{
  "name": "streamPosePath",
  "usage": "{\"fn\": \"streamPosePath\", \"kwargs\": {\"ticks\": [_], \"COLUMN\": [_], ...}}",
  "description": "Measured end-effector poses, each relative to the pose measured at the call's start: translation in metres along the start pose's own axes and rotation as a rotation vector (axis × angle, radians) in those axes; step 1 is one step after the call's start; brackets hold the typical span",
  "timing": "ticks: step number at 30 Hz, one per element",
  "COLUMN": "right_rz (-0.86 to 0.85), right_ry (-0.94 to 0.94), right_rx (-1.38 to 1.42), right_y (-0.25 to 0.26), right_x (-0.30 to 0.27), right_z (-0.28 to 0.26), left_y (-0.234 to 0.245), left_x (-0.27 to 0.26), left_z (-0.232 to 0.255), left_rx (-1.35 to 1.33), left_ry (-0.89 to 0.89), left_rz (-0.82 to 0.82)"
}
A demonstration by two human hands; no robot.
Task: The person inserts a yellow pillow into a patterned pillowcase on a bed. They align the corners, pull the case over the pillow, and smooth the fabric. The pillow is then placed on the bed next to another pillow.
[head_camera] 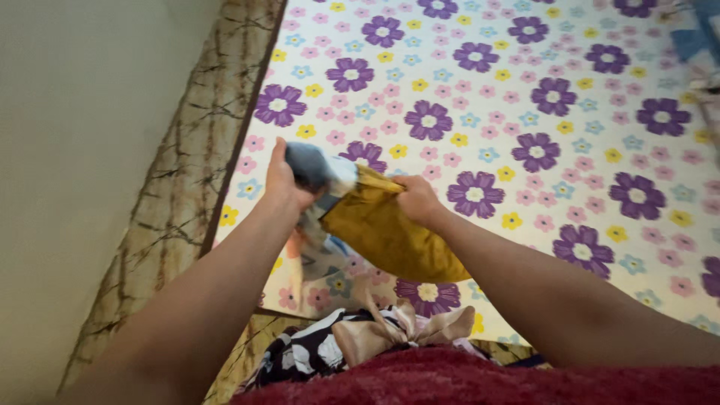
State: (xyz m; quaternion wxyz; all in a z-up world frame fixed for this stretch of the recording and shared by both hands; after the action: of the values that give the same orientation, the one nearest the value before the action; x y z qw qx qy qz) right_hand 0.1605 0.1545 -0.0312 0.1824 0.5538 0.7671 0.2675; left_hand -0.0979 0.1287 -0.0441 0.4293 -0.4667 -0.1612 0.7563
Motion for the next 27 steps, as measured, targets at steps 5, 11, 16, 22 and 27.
{"fn": "streamPosePath", "kwargs": {"ticks": [5,11,16,22,27], "right_rz": [-0.116,-0.122,-0.126,-0.128,-0.079], "right_ry": [-0.086,-0.312,-0.368,-0.366,-0.454], "right_rx": [0.369,0.637,0.816,0.869,0.876], "right_y": [0.001,0.011,0.015,0.018,0.022], "right_x": [0.0,-0.015,-0.022,-0.02,-0.014], "right_z": [-0.026,-0.034,-0.043,-0.051,-0.046], "left_y": [-0.008,-0.055,-0.104,-0.139,-0.17], "left_x": [0.022,-0.079,-0.103,-0.087,-0.095], "left_z": [-0.012,0.006,0.022,0.013,-0.004], "left_rx": [0.408,1.284,1.539,1.294,1.285], "left_ry": [-0.278,-0.932,-1.386,-1.311,-1.287], "left_rz": [-0.16,-0.156,-0.167,-0.414,-0.629]}}
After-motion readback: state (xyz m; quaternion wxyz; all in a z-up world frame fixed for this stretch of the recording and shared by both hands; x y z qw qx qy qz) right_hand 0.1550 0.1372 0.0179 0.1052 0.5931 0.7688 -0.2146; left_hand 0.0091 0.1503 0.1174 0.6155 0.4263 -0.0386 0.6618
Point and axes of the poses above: each hand's wrist, its own x-axis towards the middle knuckle, its own y-axis out of the back of the hand, z = x × y, the point moved 10 cm from there along x, towards the middle knuckle, and after that the axes turned 6 degrees about -y, right-handed, at the moved point
